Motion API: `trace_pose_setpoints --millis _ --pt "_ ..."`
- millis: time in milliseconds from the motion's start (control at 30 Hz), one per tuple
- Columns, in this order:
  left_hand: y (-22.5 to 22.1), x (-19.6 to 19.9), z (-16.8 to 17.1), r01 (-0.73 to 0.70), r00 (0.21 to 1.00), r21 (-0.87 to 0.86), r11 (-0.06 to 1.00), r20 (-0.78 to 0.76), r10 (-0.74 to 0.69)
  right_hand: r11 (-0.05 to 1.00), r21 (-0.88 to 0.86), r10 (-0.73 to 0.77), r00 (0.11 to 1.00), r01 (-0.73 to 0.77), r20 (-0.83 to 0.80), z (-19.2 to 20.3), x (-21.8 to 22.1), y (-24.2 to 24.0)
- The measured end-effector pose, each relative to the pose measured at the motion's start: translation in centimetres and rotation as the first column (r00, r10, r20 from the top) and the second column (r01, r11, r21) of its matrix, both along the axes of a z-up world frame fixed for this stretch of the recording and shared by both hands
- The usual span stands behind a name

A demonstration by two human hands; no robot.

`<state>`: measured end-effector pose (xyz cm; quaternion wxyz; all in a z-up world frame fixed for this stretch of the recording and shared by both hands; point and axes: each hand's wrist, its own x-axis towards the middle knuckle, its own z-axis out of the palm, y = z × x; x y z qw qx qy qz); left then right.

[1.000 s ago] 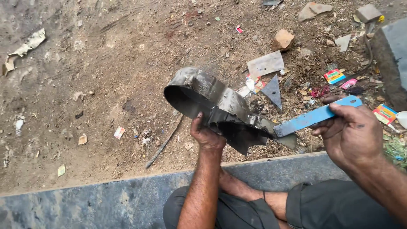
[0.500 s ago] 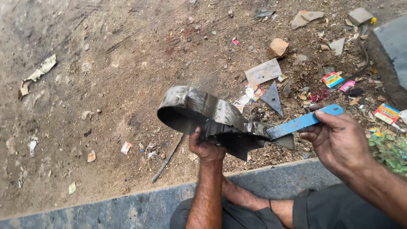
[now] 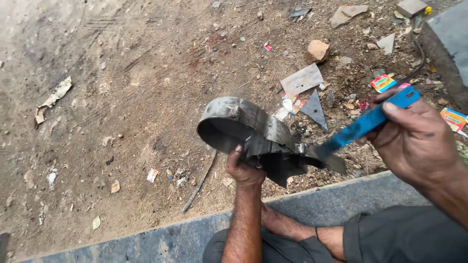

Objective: Using a scraper tool to clean debris and old gasket material from a motorcycle engine cover component.

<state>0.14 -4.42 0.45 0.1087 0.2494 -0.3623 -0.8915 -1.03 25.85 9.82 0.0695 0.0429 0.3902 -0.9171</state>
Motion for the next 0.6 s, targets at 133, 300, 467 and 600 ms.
trace_pose_setpoints --millis 133,300,467,600 --pt "-0.3 -0.1 -0.9 0.003 0.992 0.030 1.000 -0.125 0.001 0.854 0.520 0.065 0.994 -0.011 -0.087 2.1 0.8 -0.4" --pt "-0.5 -0.2 -0.5 -0.006 0.999 0.081 0.997 -0.038 0.009 0.607 0.763 0.039 0.951 0.222 -0.307 4.8 1.8 -0.6" --pt "-0.7 -0.2 -1.3 0.016 0.998 0.114 0.993 -0.054 -0.010 0.506 0.816 0.053 0.934 0.279 -0.352 2.1 2.1 0.1" --pt "-1.0 0.0 -2.2 0.041 0.999 0.147 0.988 -0.040 -0.035 0.619 0.703 0.026 0.885 0.351 -0.465 2.1 1.1 0.7"
